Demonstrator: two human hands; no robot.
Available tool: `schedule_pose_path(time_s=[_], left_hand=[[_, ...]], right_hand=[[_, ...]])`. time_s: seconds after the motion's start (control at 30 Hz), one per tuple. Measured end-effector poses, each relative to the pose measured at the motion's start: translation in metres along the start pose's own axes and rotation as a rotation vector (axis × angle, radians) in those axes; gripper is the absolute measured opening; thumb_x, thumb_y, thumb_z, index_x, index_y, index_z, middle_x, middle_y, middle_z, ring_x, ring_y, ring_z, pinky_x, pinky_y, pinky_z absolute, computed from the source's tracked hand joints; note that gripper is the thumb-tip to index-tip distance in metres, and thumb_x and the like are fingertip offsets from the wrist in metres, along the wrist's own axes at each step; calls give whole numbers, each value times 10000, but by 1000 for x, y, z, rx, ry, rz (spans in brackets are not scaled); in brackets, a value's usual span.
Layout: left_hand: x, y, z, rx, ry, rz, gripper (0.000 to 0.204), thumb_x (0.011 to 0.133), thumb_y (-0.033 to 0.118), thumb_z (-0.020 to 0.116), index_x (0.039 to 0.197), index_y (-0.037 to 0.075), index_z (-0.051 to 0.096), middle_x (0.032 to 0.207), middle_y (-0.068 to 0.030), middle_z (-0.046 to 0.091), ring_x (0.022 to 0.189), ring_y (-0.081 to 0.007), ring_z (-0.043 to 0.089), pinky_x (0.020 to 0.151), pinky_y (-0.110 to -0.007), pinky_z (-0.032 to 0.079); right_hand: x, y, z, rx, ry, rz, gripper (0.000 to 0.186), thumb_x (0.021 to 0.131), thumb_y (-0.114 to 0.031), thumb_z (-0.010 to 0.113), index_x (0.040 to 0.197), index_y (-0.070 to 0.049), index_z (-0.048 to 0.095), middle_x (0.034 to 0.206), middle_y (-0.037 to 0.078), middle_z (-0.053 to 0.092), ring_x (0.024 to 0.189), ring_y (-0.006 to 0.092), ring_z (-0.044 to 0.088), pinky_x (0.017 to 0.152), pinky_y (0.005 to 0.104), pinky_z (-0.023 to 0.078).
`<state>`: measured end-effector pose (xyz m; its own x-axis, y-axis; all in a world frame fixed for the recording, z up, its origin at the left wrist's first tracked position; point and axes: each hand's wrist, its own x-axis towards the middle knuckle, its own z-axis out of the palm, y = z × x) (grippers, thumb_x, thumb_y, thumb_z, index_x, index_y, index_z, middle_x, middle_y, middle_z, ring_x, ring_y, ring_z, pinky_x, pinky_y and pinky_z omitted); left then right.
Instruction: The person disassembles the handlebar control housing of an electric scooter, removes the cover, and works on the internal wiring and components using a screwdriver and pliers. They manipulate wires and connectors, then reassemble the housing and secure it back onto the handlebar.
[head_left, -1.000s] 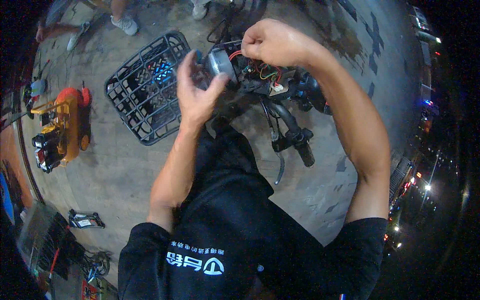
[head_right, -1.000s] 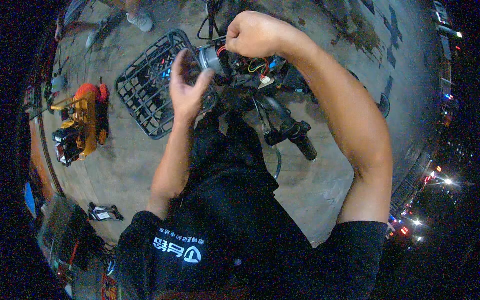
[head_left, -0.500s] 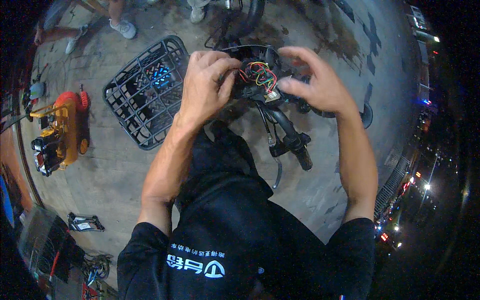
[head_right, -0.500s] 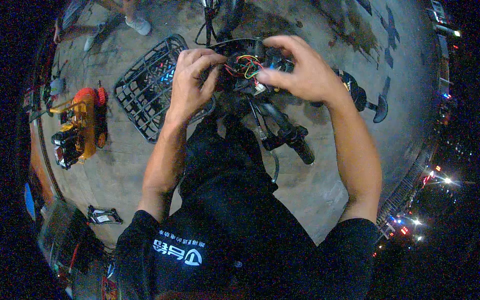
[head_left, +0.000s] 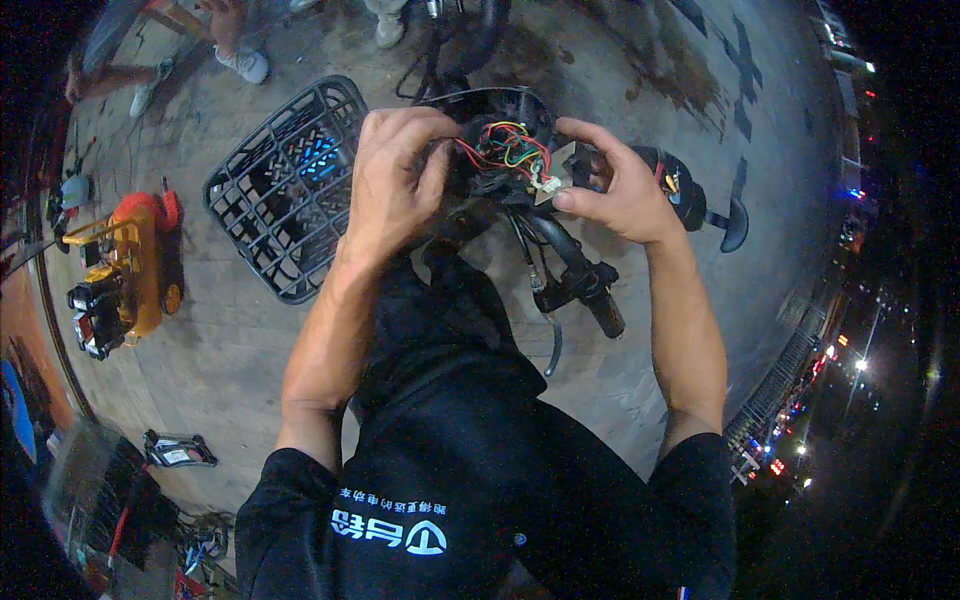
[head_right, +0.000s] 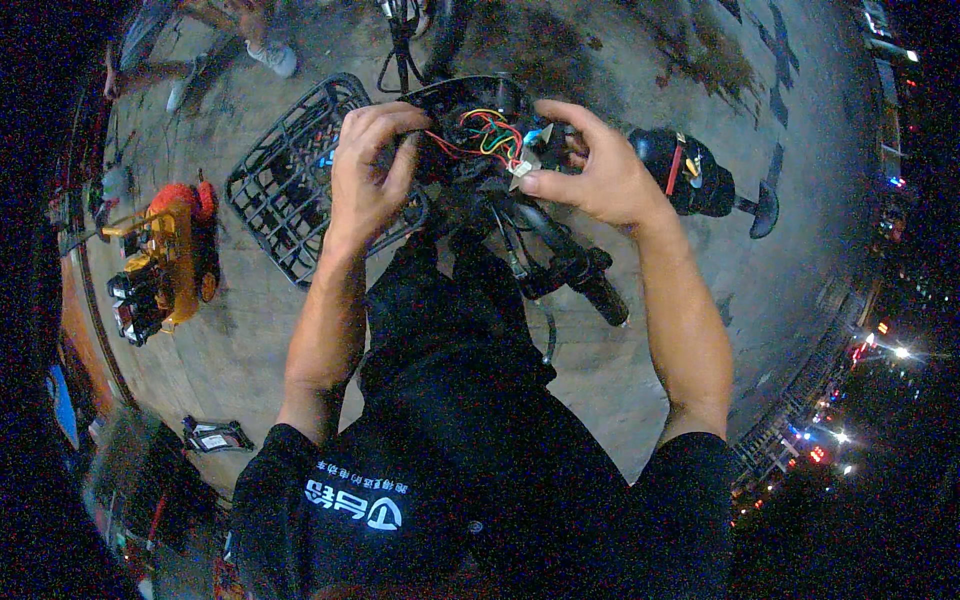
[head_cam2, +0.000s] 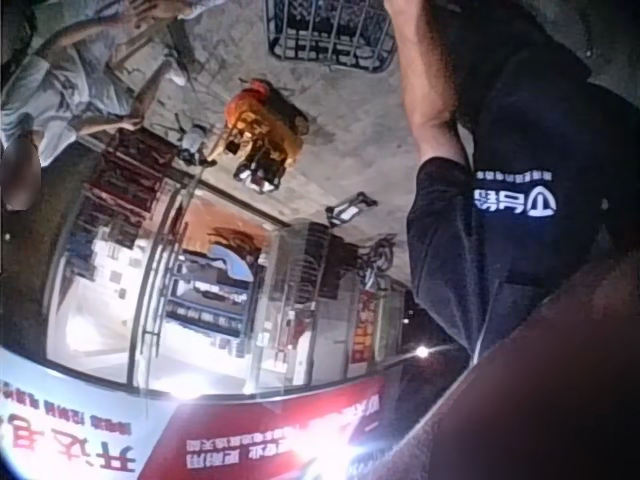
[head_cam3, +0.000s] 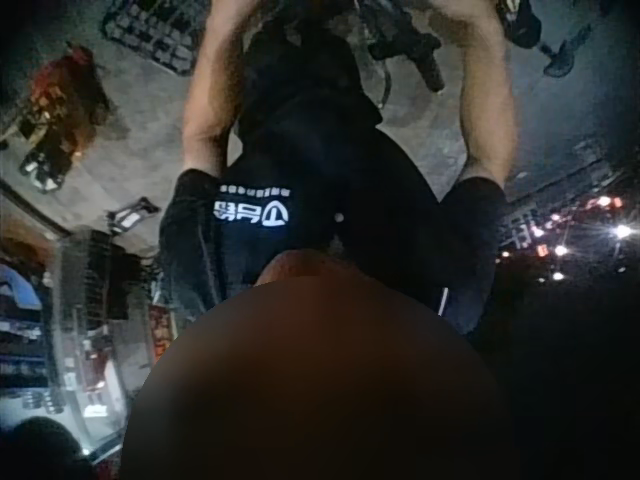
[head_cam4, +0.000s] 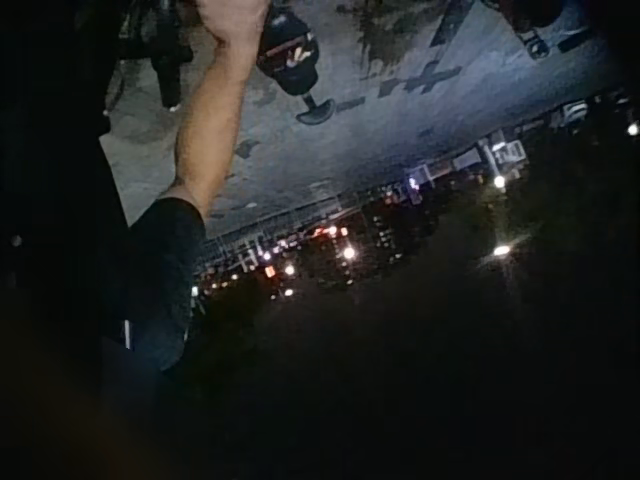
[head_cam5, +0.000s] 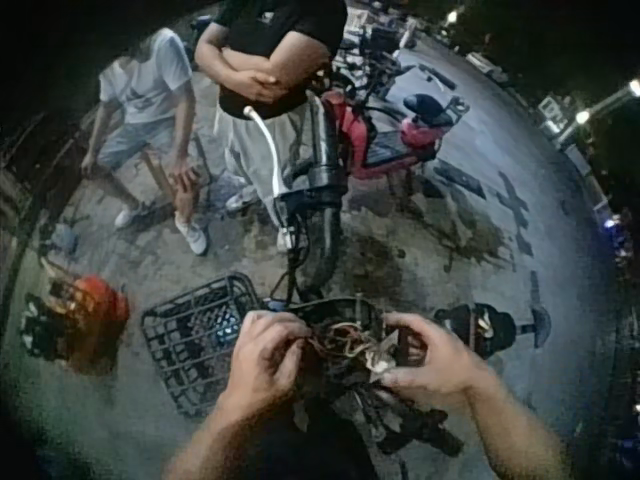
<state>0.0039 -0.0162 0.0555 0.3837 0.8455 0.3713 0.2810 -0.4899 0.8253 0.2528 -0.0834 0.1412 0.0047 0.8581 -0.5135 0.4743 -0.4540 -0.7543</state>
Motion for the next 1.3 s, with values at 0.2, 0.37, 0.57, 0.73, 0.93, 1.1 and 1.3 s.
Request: schedule_pose_path(time_s=[0.2, 0.37, 0.57, 0.73, 0.93, 1.1, 1.3], left_hand=[[-3, 5, 1, 30, 73, 56, 198, 739, -9, 651, 929, 43, 633, 998, -107, 634, 943, -306, 563, 844, -388, 429], [-26, 25, 4, -16, 308, -63, 194, 738, -29, 635, 921, 35, 631, 959, -130, 618, 906, -291, 583, 793, -362, 465], [-57, 61, 31, -899, 19, -754, 275, 909, 63, 581, 1165, -37, 577, 955, -59, 660, 736, -81, 589, 654, -214, 478], [-47, 62, 50, -1101, -18, -960, 358, 941, 96, 521, 1270, -44, 495, 888, -71, 662, 662, -78, 592, 565, -206, 478], [-36, 55, 51, -1242, 33, -1064, 287, 953, 141, 528, 1193, -12, 560, 779, -44, 640, 557, -73, 566, 475, -190, 444], [-31, 58, 57, -1207, 6, -1030, 233, 966, 183, 531, 1107, 11, 602, 781, -47, 640, 567, -100, 566, 482, -222, 437], [-34, 61, 58, -1096, 43, -934, 239, 964, 178, 541, 1071, -22, 617, 825, -50, 648, 570, -78, 573, 481, -195, 437]], right_hand=[[5, 17, -8, 152, -72, -78, 792, 646, -313, 840, 1314, -47, 508, 1125, 26, 563, 960, 121, 532, 855, 248, 428], [6, 25, -7, 302, -101, -132, 792, 634, -294, 840, 1305, -27, 516, 1060, 3, 576, 860, 73, 519, 741, 187, 412], [10, 35, -3, 451, -144, -78, 872, 616, -428, 817, 1302, 1, 493, 1164, 61, 565, 1015, 135, 550, 904, 263, 430], [14, 49, 2, 641, -84, -117, 810, 654, -422, 792, 1282, -33, 460, 1146, 62, 584, 1027, 153, 568, 906, 293, 448], [16, 63, -1, 859, -191, -52, 726, 760, -456, 727, 1280, -54, 418, 1160, 76, 592, 1079, 197, 576, 927, 342, 461], [25, 73, 0, 1047, -263, -36, 654, 826, -509, 654, 1261, -64, 452, 1177, 75, 596, 1078, 212, 583, 946, 357, 459], [29, 85, 2, 1002, -242, 2, 797, 797, -637, 599, 1307, -54, 413, 1284, 133, 528, 1176, 287, 538, 1023, 442, 409]])
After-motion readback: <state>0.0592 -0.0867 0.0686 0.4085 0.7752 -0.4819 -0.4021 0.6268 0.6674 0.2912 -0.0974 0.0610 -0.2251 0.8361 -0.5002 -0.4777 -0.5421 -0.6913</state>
